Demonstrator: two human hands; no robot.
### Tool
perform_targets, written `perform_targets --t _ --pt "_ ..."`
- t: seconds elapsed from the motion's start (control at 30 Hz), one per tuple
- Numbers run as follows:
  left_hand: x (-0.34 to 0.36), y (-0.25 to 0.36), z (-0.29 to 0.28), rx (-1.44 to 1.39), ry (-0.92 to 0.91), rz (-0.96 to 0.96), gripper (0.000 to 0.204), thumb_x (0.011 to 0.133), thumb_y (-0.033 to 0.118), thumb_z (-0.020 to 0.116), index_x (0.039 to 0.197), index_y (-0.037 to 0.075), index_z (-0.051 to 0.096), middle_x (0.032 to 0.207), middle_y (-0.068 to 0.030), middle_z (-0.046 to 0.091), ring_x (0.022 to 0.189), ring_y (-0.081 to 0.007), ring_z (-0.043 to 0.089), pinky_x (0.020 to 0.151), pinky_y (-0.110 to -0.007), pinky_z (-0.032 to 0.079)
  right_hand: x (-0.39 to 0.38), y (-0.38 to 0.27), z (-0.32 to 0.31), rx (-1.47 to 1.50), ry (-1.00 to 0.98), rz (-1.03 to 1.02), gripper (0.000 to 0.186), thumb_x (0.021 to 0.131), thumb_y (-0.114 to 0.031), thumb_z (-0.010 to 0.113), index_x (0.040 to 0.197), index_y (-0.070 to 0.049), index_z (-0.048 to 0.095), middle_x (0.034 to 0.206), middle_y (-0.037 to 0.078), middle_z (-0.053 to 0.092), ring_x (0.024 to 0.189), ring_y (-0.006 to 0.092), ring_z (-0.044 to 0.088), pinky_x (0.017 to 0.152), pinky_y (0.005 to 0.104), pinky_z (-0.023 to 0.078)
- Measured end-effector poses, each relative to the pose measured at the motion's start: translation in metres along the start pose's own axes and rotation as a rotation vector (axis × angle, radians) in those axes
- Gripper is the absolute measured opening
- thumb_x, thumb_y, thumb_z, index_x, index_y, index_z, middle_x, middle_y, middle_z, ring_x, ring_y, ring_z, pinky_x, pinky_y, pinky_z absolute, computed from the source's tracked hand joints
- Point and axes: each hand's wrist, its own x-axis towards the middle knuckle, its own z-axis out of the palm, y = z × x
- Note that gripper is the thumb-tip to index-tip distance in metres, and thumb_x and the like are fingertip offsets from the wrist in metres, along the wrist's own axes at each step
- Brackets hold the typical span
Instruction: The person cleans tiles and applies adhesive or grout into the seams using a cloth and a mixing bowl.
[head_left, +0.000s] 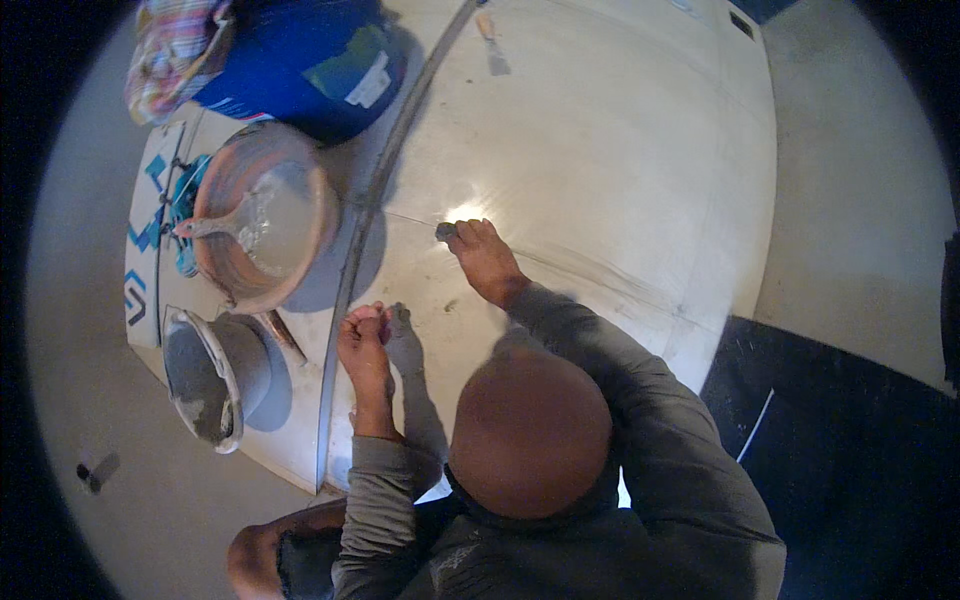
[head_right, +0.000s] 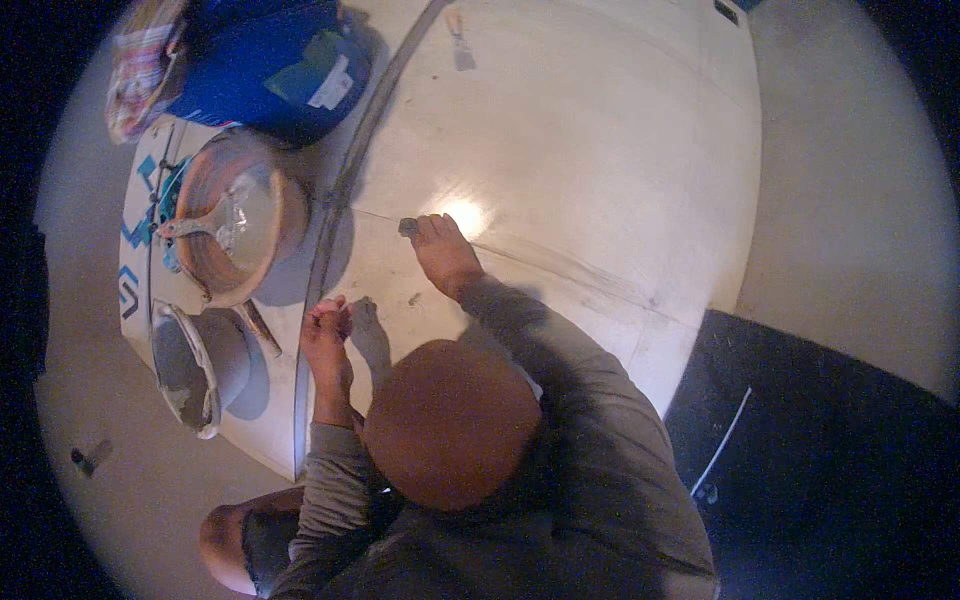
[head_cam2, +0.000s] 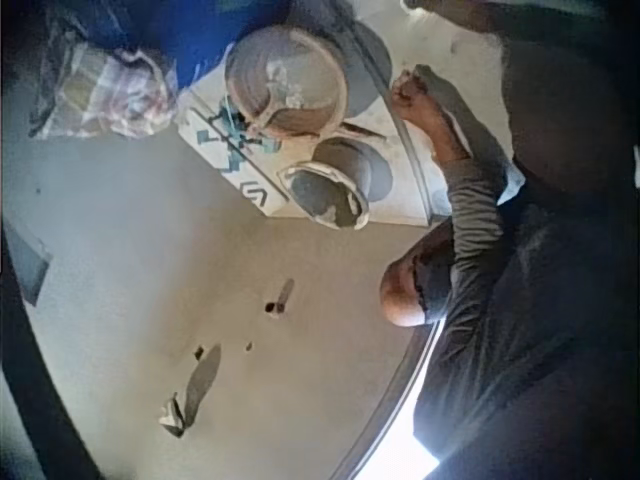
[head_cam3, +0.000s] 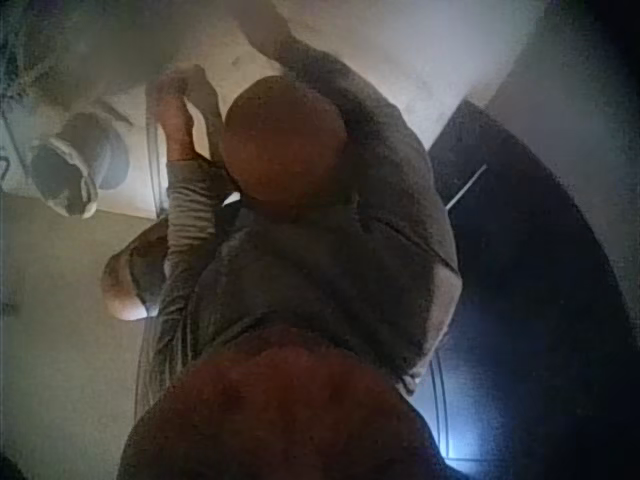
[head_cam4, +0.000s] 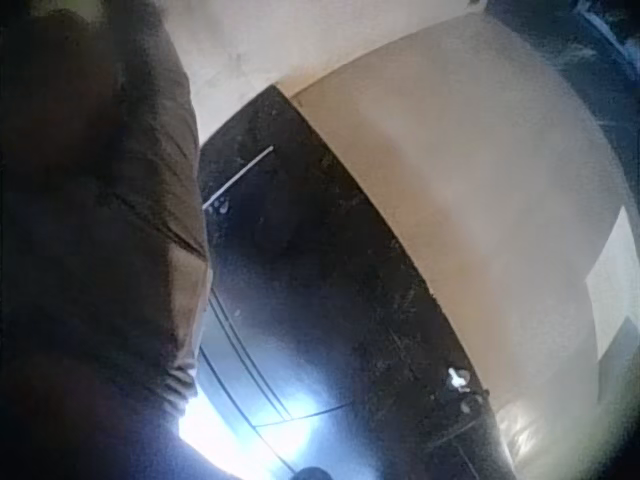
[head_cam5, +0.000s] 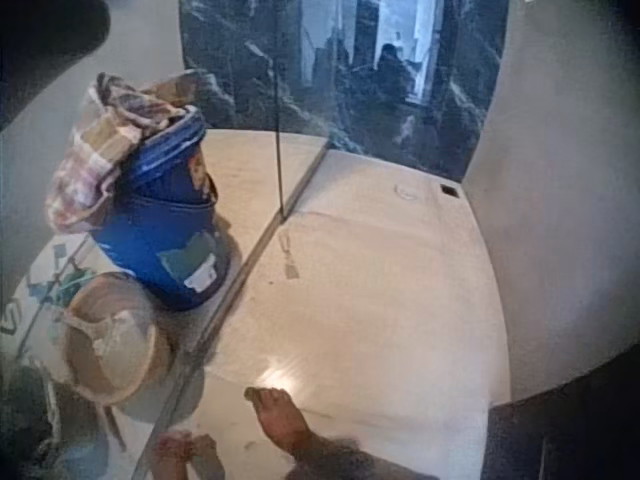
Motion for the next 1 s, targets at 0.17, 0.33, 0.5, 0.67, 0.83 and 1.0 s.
perform_targets --t 0.17,0.33,0.5,0.67,0.83,1.0 --pt "0.006 0.018 0.014 -0.050 -0.025 0.061 0.011 0.088 0.010 0.057 0.096 0.003 0.054 0.102 -0.0125 0.064 0.085 -0.0187 0.063 0.070 -0.027 0.048 -0.042 0.000 -0.035 -0.270 0.090 0.035 0.019 0.081 -0.012 0.050 0.093 0.000 0.057 0.090 0.014 0.052 0.090 0.0275 0.052 0.092 0.0426 0.041" --pt "0.009 0.022 0.034 -0.023 -0.041 0.025 0.013 0.089 0.012 0.058 0.097 0.003 0.053 0.102 -0.0103 0.065 0.086 -0.0178 0.064 0.065 -0.025 0.046 -0.097 0.020 -0.063 -0.255 0.001 0.178 0.029 0.080 -0.008 0.051 0.108 0.000 0.057 0.107 0.017 0.053 0.104 0.0319 0.051 0.095 0.0467 0.041" --pt "0.003 0.016 0.054 0.003 -0.092 0.039 0.013 0.090 0.012 0.058 0.098 0.003 0.054 0.102 -0.0107 0.065 0.085 -0.0173 0.064 0.065 -0.025 0.046 -0.155 0.043 -0.094 -0.316 -0.090 0.351 0.030 0.081 -0.007 0.050 0.109 0.000 0.057 0.113 0.019 0.052 0.111 0.0337 0.049 0.099 0.0483 0.037" --pt "-0.001 0.015 0.071 0.008 -0.163 0.040 0.012 0.090 0.013 0.059 0.097 0.004 0.055 0.100 -0.0106 0.065 0.083 -0.0163 0.064 0.065 -0.025 0.046 -0.215 0.060 -0.126 -0.218 -0.076 0.517 0.033 0.083 -0.006 0.048 0.114 -0.001 0.055 0.120 0.019 0.051 0.119 0.0364 0.044 0.104 0.0501 0.032" --pt "-0.004 0.016 0.082 0.019 -0.180 0.021 0.012 0.089 0.013 0.059 0.096 0.004 0.055 0.099 -0.0096 0.065 0.083 -0.0162 0.064 0.066 -0.025 0.046 -0.257 0.076 -0.132 -0.485 -0.053 0.561 0.033 0.082 -0.009 0.048 0.114 -0.002 0.055 0.118 0.018 0.051 0.116 0.0357 0.047 0.100 0.0495 0.035" --pt "-0.004 0.016 0.079 -0.036 -0.183 0.024 0.012 0.088 0.012 0.060 0.095 0.004 0.055 0.099 -0.0094 0.065 0.081 -0.0162 0.064 0.065 -0.024 0.046 -0.281 0.092 -0.164 -0.633 -0.353 0.760 0.034 0.084 -0.009 0.046 0.115 -0.006 0.058 0.110 0.017 0.058 0.109 0.0340 0.052 0.097 0.0499 0.037"
